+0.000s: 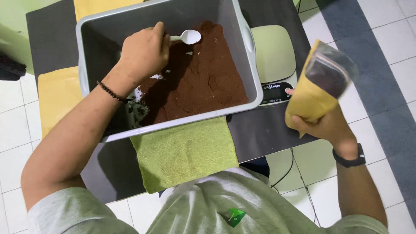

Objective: Scooping ground coffee from a large container into a paper bag on a digital scale to reach a specific weight.

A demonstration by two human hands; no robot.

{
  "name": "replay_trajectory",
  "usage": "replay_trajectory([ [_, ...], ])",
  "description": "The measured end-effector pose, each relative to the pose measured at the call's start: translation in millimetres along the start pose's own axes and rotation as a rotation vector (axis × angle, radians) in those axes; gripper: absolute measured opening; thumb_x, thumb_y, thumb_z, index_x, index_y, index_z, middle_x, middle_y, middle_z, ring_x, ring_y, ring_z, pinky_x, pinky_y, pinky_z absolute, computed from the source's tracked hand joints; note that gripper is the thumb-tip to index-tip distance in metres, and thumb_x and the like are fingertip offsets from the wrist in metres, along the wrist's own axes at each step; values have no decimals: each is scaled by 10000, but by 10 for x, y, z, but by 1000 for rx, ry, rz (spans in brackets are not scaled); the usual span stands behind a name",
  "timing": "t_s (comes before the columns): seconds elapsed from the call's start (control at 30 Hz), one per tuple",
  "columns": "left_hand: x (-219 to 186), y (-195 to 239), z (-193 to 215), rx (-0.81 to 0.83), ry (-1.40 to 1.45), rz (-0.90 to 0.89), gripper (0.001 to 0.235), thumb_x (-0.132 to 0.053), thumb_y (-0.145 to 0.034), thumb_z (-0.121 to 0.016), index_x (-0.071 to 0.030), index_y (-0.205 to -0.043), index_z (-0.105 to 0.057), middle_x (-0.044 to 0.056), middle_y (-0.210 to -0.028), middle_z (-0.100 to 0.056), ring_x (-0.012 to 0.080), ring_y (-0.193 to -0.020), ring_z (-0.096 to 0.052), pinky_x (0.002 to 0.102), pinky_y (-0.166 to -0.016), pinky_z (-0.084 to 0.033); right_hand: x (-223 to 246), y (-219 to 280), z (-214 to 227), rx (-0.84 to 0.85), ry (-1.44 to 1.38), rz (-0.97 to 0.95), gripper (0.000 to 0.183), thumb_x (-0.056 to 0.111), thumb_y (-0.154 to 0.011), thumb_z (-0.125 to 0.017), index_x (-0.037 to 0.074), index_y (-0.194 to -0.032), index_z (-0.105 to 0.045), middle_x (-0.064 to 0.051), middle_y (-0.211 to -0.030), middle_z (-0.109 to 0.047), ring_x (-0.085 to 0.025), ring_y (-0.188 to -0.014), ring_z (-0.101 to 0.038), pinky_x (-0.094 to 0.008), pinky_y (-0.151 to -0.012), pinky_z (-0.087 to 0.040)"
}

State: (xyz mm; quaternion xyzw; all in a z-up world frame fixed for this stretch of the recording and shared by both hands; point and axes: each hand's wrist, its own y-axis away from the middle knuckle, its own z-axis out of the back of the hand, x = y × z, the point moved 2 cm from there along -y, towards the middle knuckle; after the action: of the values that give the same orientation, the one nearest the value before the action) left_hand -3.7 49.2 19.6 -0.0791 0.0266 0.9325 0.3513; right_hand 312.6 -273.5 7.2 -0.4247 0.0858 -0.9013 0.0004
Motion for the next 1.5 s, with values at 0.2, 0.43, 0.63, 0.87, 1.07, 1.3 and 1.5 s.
replay_trajectory([
  [0.2, 18, 10, -8, -34, 9, -8, 254, -253, -1127, -440, -51, -973, -456, 149, -799, -630, 423, -607, -568, 542, -479, -434, -163, -56, -2, -16, 90, -212, 392, 250, -803, -797, 12, -1085, -663, -82, -950, -707, -206, -893, -684, -319, -760, -565],
  [0.43, 50, -2, -28, -59, 14, -32, 257, -253, -1124, -457, -44, -974, -463, 182, -811, -644, 465, -610, -573, 574, -488, -444, -123, -115, 11, 46, 118, -17, 481, 275, -903, -661, 46, -1326, -666, -123, -1285, -699, -307, -1219, -636, -421, -1083, -484],
  [0.63, 56, -18, -43, -37, 24, 1, 250, -263, -1110, -445, -51, -979, -452, 193, -818, -630, 480, -621, -560, 580, -507, -432, -158, -128, 52, 75, 35, -105, 490, 281, -901, -656, 65, -1340, -664, -89, -1321, -689, -277, -1269, -607, -404, -1130, -450],
  [0.87, 46, -5, -32, -19, 40, -4, 242, -260, -1102, -455, -49, -983, -458, 192, -826, -644, 491, -648, -574, 591, -507, -431, -239, -218, 157, -77, -213, 56, 541, 316, -937, -611, 20, -1375, -497, -145, -1392, -561, -293, -1326, -540, -439, -1232, -384],
  [1.07, 23, -4, -11, -20, 34, -3, 241, -255, -1102, -439, -59, -963, -446, 160, -807, -626, 447, -605, -555, 560, -493, -435, -187, -1111, 194, -201, -89, 168, 451, 1, -978, -611, -27, -1423, -543, -173, -1448, -538, -317, -1333, -525, -437, -1207, -405],
  [1.3, 121, -46, -139, -170, -74, -91, 195, -209, -1067, -463, -69, -931, -471, 106, -763, -629, 403, -531, -569, 509, -399, -405, -101, -1585, -80, -115, -86, 227, 470, 51, -960, -709, -38, -1388, -536, -189, -1382, -558, -321, -1256, -548, -415, -1110, -451],
  [1.5, 209, -128, -291, -299, -297, -184, 138, -142, -953, -574, -118, -862, -474, 32, -677, -566, 275, -472, -526, 385, -355, -341, 62, -1529, -135, -35, -81, 143, 575, 96, -915, -746, 4, -1414, -475, -161, -1420, -518, -297, -1280, -521, -412, -1122, -422],
])
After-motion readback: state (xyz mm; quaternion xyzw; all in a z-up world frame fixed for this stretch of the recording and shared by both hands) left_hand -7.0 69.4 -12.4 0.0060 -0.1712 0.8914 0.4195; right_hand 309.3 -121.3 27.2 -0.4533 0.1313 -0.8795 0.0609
